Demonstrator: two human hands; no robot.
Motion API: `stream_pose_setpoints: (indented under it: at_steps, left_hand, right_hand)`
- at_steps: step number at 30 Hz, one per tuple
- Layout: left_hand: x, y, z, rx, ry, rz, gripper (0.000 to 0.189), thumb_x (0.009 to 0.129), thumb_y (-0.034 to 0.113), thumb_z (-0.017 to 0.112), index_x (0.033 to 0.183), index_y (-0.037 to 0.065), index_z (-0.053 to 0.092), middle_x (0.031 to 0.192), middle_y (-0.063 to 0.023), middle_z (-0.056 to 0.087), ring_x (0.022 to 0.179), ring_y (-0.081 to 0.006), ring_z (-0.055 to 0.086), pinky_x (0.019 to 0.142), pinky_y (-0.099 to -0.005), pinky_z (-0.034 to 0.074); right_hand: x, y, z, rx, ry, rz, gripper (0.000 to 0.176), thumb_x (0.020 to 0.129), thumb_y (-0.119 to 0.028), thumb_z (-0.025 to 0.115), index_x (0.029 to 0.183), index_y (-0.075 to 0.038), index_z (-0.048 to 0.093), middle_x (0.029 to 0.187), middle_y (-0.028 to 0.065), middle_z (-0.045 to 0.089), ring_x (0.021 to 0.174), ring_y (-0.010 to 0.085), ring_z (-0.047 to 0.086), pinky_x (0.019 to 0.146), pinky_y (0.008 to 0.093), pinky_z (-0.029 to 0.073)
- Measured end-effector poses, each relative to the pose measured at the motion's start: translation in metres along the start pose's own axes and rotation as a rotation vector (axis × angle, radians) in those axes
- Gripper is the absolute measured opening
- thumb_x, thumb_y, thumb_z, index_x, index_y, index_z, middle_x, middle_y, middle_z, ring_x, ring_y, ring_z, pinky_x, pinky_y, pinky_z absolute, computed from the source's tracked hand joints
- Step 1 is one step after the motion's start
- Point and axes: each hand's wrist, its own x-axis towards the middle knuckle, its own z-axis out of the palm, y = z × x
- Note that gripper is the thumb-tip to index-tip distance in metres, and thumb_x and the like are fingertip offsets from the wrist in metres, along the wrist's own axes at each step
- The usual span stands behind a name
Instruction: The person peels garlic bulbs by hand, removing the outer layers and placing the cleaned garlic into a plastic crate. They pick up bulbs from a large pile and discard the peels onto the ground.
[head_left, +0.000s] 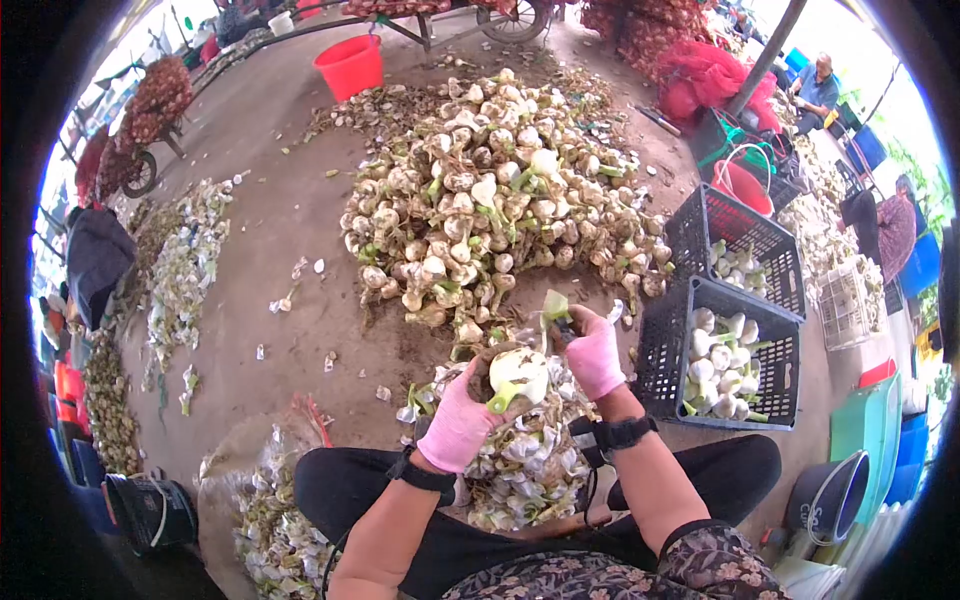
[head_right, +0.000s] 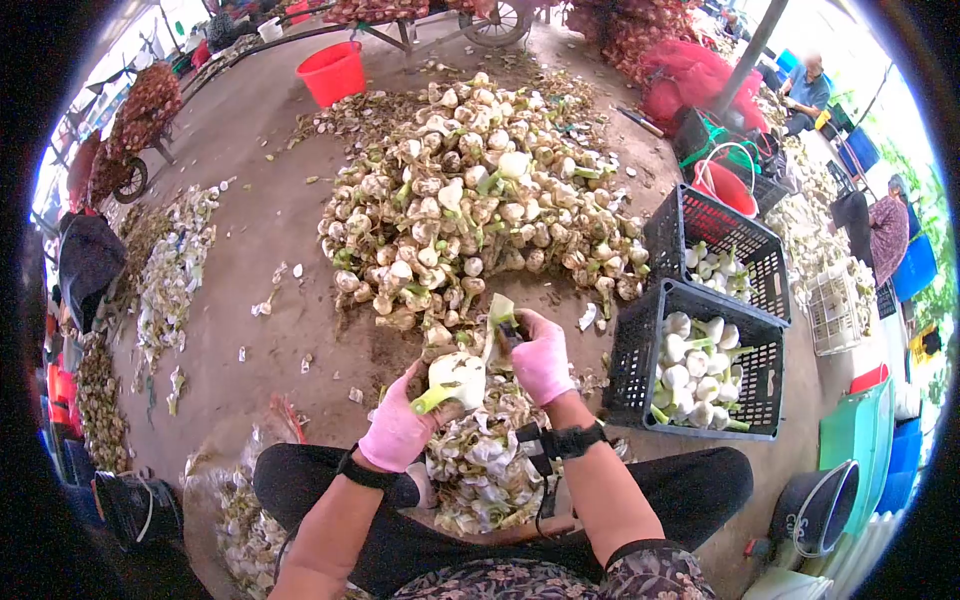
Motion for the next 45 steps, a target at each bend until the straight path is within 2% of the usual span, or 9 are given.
stream_pose_setpoints:
  at_steps: [4, 5, 8, 19, 27, 29, 34, 43, 45]
  left_hand:
    - [0.001, 0.003, 0.005, -0.331, -0.076, 0.019, 0.067, 0.074, -0.001, 0.075, 0.132, 0.002, 0.042, 0.125, -0.0072, 0.055, 0.113, -0.015, 0.054, 0.097, -0.0302, 0.044]
    - [0.003, -0.002, 0.004, -0.4, -0.06, 0.008, 0.068, 0.072, 0.0, 0.077, 0.13, 0.002, 0.042, 0.124, -0.0067, 0.055, 0.113, -0.0158, 0.053, 0.098, -0.0314, 0.044]
    - [0.004, -0.005, 0.003, -0.409, -0.046, 0.062, 0.064, 0.075, -0.001, 0.074, 0.13, 0.003, 0.043, 0.123, -0.0071, 0.056, 0.113, -0.0155, 0.054, 0.099, -0.0314, 0.043]
    - [0.006, -0.012, 0.005, -0.437, -0.006, 0.053, 0.067, 0.072, 0.012, 0.08, 0.128, 0.001, 0.045, 0.121, -0.0064, 0.056, 0.11, -0.0163, 0.054, 0.097, -0.0312, 0.044]
    - [0.001, -0.009, 0.004, -0.872, -0.098, -0.113, 0.063, 0.081, 0.017, 0.073, 0.134, 0.002, 0.04, 0.124, -0.0079, 0.054, 0.114, -0.0192, 0.053, 0.099, -0.0335, 0.045]
    - [0.001, -0.003, 0.004, -0.793, -0.084, -0.086, 0.063, 0.081, 0.017, 0.072, 0.134, 0.002, 0.04, 0.124, -0.008, 0.054, 0.114, -0.019, 0.053, 0.098, -0.033, 0.045]
    - [0.005, -0.008, 0.006, -0.663, -0.065, 0.038, 0.063, 0.081, 0.017, 0.073, 0.133, 0.001, 0.041, 0.124, -0.0087, 0.054, 0.114, -0.0186, 0.053, 0.097, -0.0312, 0.045]
    - [0.002, -0.013, 0.009, -0.837, -0.075, -0.056, 0.066, 0.08, 0.019, 0.074, 0.133, 0.002, 0.038, 0.123, -0.0093, 0.054, 0.112, -0.0196, 0.055, 0.097, -0.034, 0.046]
    - [0.001, -0.015, 0.008, -0.966, -0.082, -0.118, 0.06, 0.086, 0.017, 0.067, 0.135, 0.002, 0.036, 0.124, -0.0111, 0.053, 0.112, -0.0208, 0.055, 0.097, -0.0362, 0.047]
  right_hand:
    - [0.008, 0.015, -0.015, -0.366, 0.047, -0.05, 0.032, 0.078, 0.002, 0.065, 0.11, 0.002, 0.06, 0.098, 0.0083, 0.066, 0.09, 0.0127, 0.06, 0.082, 0.027, 0.047]
    - [0.001, -0.008, -0.016, -0.496, 0.02, -0.28, 0.039, 0.077, 0.004, 0.065, 0.115, 0.001, 0.06, 0.11, 0.0111, 0.062, 0.103, 0.0147, 0.057, 0.092, 0.0284, 0.044]
    - [-0.022, -0.057, -0.016, -0.184, -0.187, -0.168, 0.045, 0.076, 0.003, 0.066, 0.119, 0.001, 0.057, 0.119, 0.0129, 0.058, 0.114, 0.0161, 0.052, 0.099, 0.0294, 0.04]
    - [-0.043, -0.092, -0.014, -0.377, -0.271, -0.173, 0.031, 0.07, 0.004, 0.066, 0.099, -0.005, 0.068, 0.089, 0.0125, 0.065, 0.081, 0.0246, 0.065, 0.074, 0.0302, 0.05]
    - [-0.04, -0.089, -0.007, -0.453, -0.186, -0.19, 0.024, 0.074, 0.001, 0.066, 0.098, -0.002, 0.065, 0.087, 0.0134, 0.065, 0.079, 0.0262, 0.065, 0.073, 0.0312, 0.05]
    - [-0.035, -0.09, -0.013, -0.112, -0.34, -0.034, 0.028, 0.075, 0.001, 0.065, 0.103, -0.001, 0.063, 0.09, 0.0135, 0.066, 0.084, 0.0223, 0.065, 0.077, 0.029, 0.05]
    - [-0.038, -0.096, -0.012, -0.24, -0.319, -0.125, 0.031, 0.073, 0.007, 0.065, 0.104, 0.002, 0.064, 0.091, 0.006, 0.065, 0.084, 0.0128, 0.061, 0.078, 0.0246, 0.048]
    - [-0.042, -0.102, 0.001, -0.596, -0.215, -0.211, 0.022, 0.069, 0.006, 0.065, 0.09, 0.001, 0.064, 0.079, 0.0101, 0.061, 0.072, 0.018, 0.06, 0.068, 0.0283, 0.048]
    - [-0.037, -0.092, 0.0, -0.475, -0.209, -0.255, 0.016, 0.072, 0.001, 0.062, 0.088, -0.002, 0.061, 0.085, 0.0144, 0.062, 0.075, 0.0321, 0.063, 0.068, 0.0351, 0.049]
